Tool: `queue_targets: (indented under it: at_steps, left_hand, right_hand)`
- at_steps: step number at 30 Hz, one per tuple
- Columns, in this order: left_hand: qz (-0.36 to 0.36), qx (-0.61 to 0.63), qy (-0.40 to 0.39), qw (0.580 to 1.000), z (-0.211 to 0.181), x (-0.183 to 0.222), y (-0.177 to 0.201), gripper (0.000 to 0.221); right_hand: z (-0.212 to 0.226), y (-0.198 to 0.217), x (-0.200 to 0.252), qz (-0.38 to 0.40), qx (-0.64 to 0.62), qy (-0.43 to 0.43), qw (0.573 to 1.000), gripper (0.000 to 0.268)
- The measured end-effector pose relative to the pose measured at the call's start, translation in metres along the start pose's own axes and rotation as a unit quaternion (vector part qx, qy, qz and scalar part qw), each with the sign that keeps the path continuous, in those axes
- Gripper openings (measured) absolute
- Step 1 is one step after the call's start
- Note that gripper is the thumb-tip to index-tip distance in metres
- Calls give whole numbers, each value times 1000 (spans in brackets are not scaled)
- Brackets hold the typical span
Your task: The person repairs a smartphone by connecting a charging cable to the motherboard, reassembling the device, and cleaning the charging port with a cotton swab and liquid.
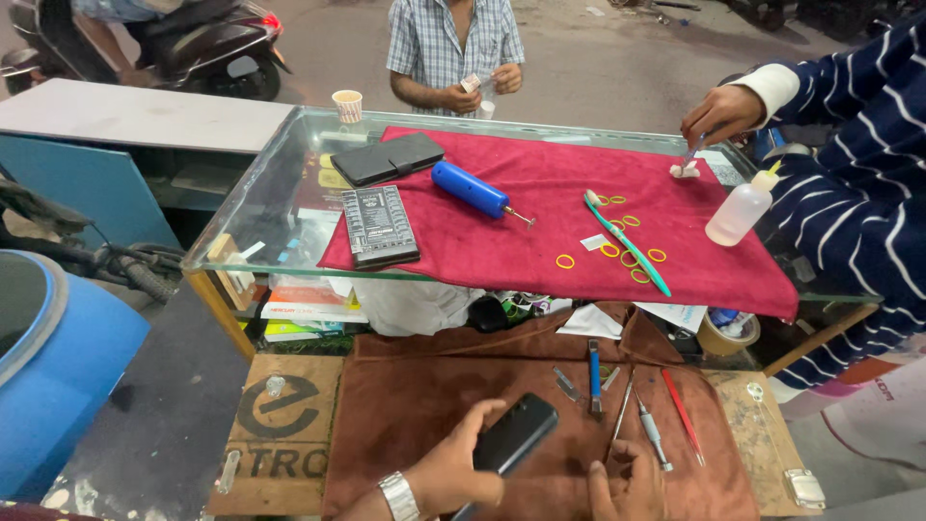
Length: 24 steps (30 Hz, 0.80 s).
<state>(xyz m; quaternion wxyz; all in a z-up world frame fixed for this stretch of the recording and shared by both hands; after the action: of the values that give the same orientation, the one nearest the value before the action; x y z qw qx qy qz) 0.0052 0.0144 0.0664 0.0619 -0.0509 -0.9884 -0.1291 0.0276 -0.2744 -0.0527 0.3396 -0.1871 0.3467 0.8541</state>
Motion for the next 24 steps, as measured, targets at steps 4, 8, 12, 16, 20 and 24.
queue_targets:
  at_steps: [4, 8, 12, 16, 20, 24]
  left_hand:
    - [76, 506, 140, 848, -9, -4, 7, 68]
    - [125, 679, 118, 714, -40, -11, 24, 58]
    - [39, 715, 126, 686, -64, -6, 27, 56]
    - [26, 702, 49, 710, -68, -1, 21, 56]
    - [-39, 687, 62, 723, -58, 4, 17, 61]
    - [23, 680, 86, 728, -52, 9, 14, 63]
  right_hand:
    - [48, -3, 10, 206, -276, -236, 908, 31]
    - [123, 17, 20, 474, -344, -365, 724, 30]
    - [201, 41, 23, 524, -388, -403, 642, 32]
    - [233, 48, 18, 474, -379, -474, 638, 31]
    - [228, 47, 26, 444, -380, -485, 650, 24]
    - [208, 47, 41, 434, -390, -456, 672, 23]
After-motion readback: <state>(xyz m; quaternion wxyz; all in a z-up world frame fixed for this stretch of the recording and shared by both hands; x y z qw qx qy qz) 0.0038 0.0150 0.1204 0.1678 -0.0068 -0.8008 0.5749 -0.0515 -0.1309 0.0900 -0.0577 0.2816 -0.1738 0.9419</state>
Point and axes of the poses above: each hand's wrist, its own x-axis away from the middle knuckle, its own y-axis out of the back of the hand, z = x × y, the point moved 1 cm from there along -x, towards the middle knuckle, and after that the axes turned 15 degrees about -z, right-handed, at the moved point
